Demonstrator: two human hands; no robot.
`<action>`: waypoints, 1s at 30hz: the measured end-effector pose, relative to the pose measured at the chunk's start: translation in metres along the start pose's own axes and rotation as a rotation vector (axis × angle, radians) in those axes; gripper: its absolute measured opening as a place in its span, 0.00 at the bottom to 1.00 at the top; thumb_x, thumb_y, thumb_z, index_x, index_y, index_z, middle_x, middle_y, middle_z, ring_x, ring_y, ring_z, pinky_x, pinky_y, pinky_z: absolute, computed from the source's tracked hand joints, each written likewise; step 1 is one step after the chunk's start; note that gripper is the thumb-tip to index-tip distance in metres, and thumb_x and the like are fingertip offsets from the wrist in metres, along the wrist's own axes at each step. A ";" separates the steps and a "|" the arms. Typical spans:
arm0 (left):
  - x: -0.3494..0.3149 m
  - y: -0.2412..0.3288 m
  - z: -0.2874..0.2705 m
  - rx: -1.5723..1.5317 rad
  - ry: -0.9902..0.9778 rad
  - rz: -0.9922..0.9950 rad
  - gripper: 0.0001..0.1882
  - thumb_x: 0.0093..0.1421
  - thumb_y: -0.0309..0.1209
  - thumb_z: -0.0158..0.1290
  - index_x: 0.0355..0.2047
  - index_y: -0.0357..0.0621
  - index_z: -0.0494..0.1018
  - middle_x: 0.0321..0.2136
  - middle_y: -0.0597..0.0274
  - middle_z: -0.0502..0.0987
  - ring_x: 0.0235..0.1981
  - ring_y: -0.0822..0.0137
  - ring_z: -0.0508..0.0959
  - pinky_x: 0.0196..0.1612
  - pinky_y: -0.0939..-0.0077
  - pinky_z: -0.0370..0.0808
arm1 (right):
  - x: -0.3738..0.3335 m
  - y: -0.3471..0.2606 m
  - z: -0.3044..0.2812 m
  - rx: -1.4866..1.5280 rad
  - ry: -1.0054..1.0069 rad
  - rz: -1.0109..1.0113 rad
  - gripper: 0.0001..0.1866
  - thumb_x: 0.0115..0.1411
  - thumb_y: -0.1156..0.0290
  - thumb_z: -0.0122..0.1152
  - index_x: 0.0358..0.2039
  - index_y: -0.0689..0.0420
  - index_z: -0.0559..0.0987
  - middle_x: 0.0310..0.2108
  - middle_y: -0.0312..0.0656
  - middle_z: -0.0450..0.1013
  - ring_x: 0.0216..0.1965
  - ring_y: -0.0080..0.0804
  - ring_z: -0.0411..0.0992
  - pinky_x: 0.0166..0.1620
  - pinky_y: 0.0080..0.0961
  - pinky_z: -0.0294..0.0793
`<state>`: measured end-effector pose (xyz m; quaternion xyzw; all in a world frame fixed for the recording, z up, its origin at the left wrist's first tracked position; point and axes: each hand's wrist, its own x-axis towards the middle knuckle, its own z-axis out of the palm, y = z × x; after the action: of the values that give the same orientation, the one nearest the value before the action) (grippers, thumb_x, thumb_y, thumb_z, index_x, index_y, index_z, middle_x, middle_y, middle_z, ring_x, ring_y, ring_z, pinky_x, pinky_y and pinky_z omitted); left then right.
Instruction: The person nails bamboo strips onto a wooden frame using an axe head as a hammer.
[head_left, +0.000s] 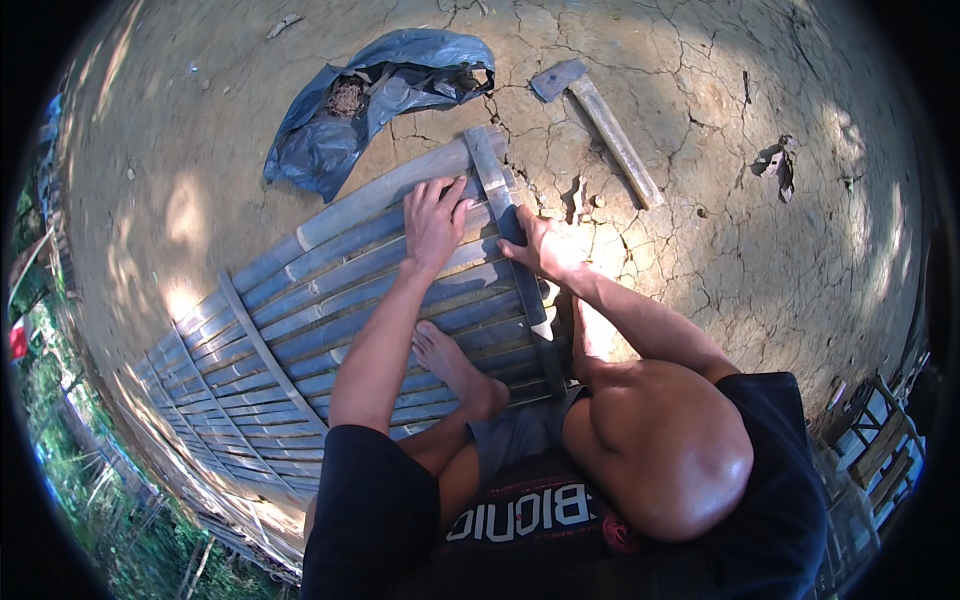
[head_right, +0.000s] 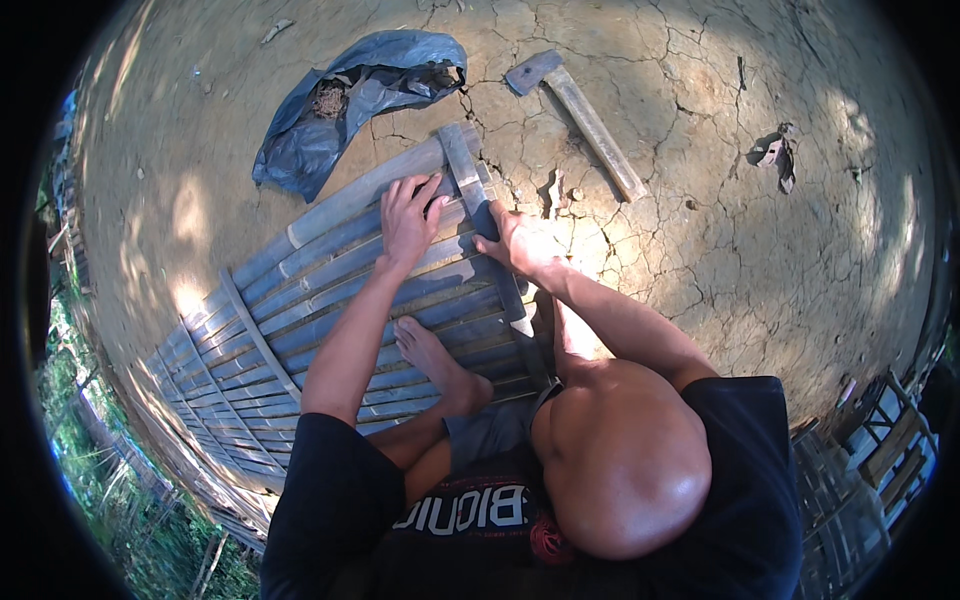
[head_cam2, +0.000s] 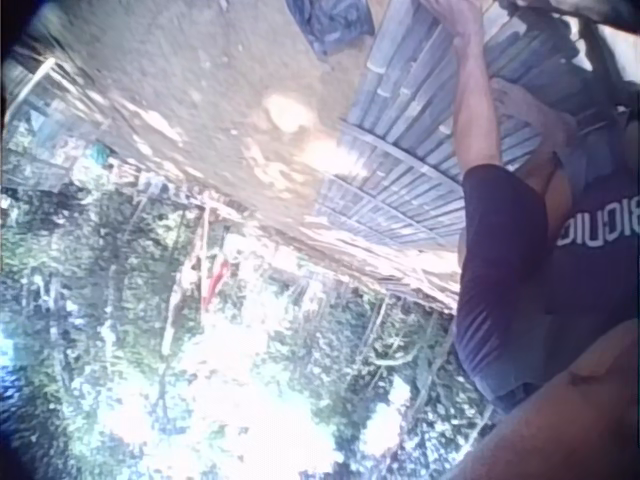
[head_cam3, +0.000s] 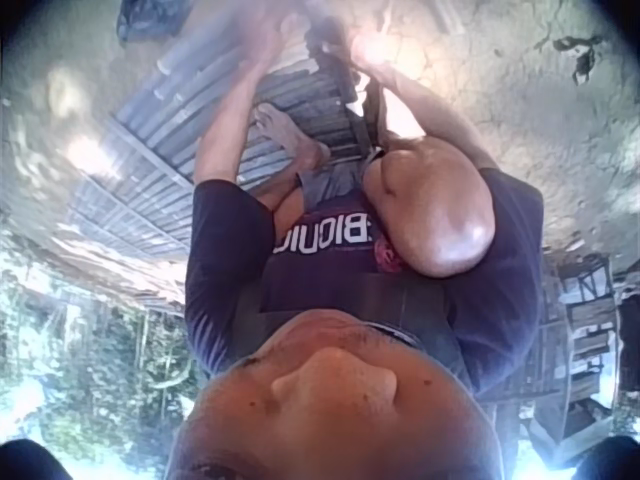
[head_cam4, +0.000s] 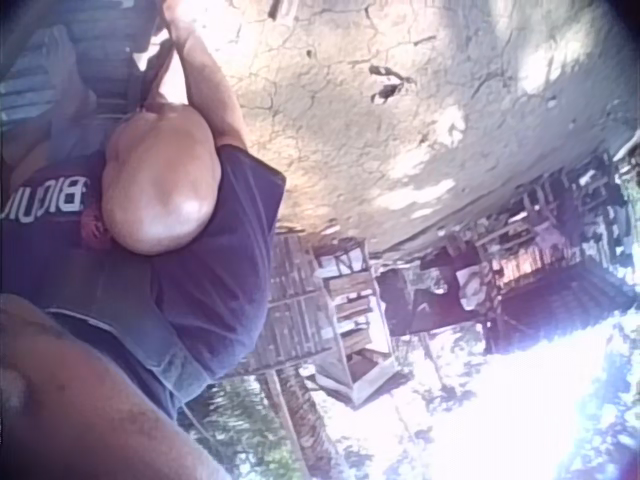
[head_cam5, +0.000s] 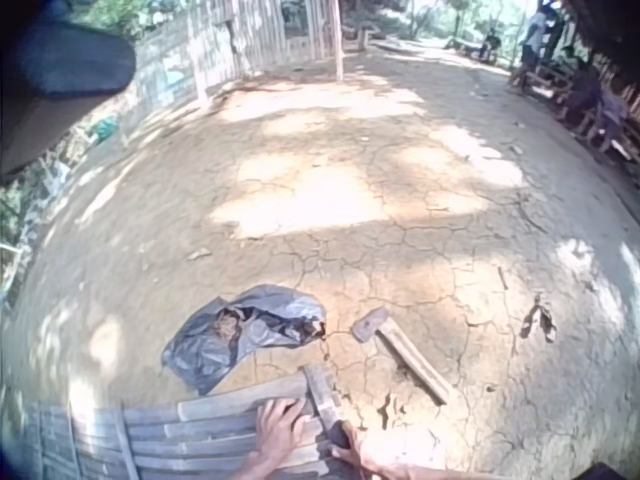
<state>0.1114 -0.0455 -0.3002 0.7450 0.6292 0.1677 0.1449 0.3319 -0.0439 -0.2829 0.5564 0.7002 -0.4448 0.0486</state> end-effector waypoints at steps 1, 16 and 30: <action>0.000 0.000 0.000 -0.001 -0.007 -0.002 0.21 0.57 0.34 0.63 0.51 0.46 0.79 0.45 0.63 0.76 0.47 0.59 0.73 0.50 0.61 0.67 | 0.000 0.001 0.001 0.010 0.003 -0.005 0.28 0.59 0.44 0.66 0.42 0.57 0.71 0.27 0.52 0.79 0.32 0.51 0.81 0.36 0.46 0.77; -0.002 0.002 0.009 0.016 0.021 0.008 0.21 0.58 0.34 0.61 0.52 0.46 0.79 0.45 0.63 0.75 0.48 0.58 0.72 0.51 0.59 0.67 | 0.001 0.010 0.002 0.031 0.044 -0.065 0.29 0.58 0.46 0.67 0.43 0.59 0.71 0.27 0.55 0.79 0.32 0.56 0.80 0.36 0.47 0.77; 0.077 -0.053 -0.064 -0.103 0.379 -0.162 0.10 0.59 0.26 0.60 0.42 0.42 0.82 0.35 0.56 0.80 0.38 0.53 0.79 0.44 0.62 0.76 | 0.003 0.000 -0.005 -0.059 -0.006 -0.072 0.31 0.62 0.41 0.61 0.41 0.60 0.70 0.26 0.56 0.78 0.32 0.58 0.80 0.37 0.48 0.77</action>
<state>0.0479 0.0393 -0.2598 0.6386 0.6936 0.3248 0.0750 0.3327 -0.0388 -0.2814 0.5278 0.7324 -0.4272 0.0511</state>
